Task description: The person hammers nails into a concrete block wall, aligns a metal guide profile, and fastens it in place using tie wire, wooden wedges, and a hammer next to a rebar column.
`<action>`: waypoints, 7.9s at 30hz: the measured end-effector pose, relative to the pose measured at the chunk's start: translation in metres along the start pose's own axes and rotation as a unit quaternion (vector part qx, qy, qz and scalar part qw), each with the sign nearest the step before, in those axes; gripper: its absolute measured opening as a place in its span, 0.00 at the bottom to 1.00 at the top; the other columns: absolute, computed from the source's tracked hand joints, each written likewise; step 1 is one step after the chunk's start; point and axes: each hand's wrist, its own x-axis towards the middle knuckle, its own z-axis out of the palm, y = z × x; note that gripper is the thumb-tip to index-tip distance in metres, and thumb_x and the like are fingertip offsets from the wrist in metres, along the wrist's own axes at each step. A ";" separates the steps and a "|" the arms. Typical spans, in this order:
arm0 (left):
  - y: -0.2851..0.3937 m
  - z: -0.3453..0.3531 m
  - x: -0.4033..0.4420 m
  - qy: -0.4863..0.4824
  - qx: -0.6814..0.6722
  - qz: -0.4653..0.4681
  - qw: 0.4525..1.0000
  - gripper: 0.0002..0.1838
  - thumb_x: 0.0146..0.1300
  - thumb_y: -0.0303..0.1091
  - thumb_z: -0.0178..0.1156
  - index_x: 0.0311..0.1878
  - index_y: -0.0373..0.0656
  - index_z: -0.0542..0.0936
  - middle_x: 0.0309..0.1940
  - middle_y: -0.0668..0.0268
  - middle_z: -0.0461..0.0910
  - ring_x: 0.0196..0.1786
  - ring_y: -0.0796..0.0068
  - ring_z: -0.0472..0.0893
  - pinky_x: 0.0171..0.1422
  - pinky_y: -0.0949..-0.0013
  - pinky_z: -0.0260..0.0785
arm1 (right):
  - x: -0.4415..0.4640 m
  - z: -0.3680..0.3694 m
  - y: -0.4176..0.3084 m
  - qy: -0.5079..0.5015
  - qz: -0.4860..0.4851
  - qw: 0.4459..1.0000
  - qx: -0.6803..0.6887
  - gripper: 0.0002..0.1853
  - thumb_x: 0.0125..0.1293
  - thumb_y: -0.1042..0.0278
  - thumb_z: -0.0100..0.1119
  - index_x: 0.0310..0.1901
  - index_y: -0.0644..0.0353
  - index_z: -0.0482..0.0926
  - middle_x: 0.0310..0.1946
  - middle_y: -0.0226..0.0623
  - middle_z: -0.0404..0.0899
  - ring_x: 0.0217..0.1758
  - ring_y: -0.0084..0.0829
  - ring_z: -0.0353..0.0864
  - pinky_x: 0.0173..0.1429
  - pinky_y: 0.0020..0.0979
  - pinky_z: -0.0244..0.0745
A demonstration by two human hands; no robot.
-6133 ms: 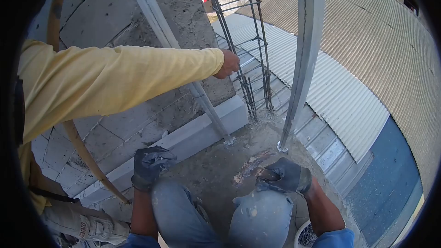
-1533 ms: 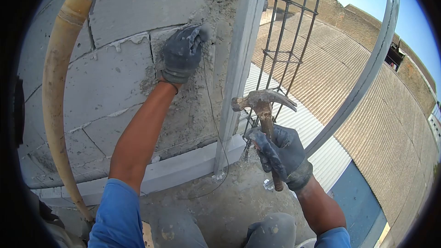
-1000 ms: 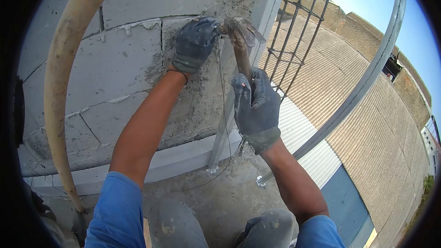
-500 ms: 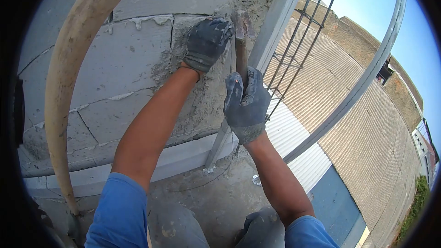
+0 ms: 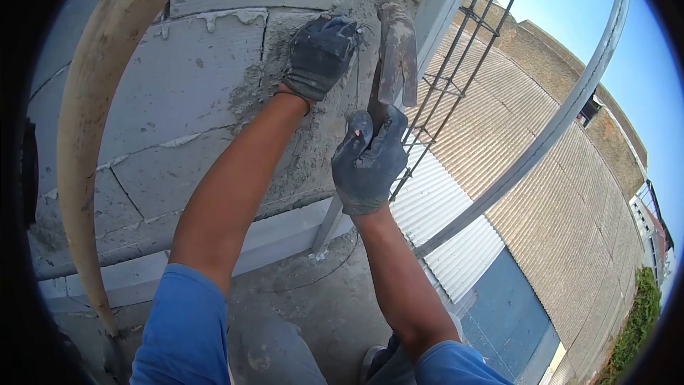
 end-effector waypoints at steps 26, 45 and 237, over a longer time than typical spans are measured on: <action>-0.002 -0.002 0.007 0.014 0.019 -0.008 1.000 0.10 0.61 0.31 0.61 0.45 0.46 0.84 0.43 0.62 0.85 0.51 0.60 0.82 0.59 0.58 0.75 | 0.011 0.008 -0.003 -0.036 0.059 0.997 -0.038 0.14 0.71 0.71 0.51 0.55 0.68 0.70 0.29 0.48 0.81 0.26 0.43 0.83 0.30 0.36 0.72; 0.006 0.005 -0.004 0.040 0.082 0.004 0.996 0.12 0.58 0.36 0.63 0.46 0.50 0.84 0.42 0.64 0.82 0.51 0.61 0.79 0.62 0.55 0.69 | 0.004 -0.010 -0.009 -0.017 0.058 0.998 0.033 0.07 0.72 0.70 0.51 0.44 0.65 0.73 0.27 0.45 0.82 0.25 0.42 0.83 0.31 0.35 0.73; 0.025 -0.048 -0.023 -0.085 -0.524 -0.429 0.730 0.25 0.74 0.47 0.59 0.64 0.38 0.77 0.56 0.56 0.83 0.25 0.88 0.72 0.29 0.81 0.69 | -0.044 -0.119 0.033 -0.252 0.196 0.933 0.167 0.13 0.74 0.61 0.54 0.41 0.65 0.77 0.23 0.38 0.73 0.22 0.34 0.76 0.27 0.34 0.68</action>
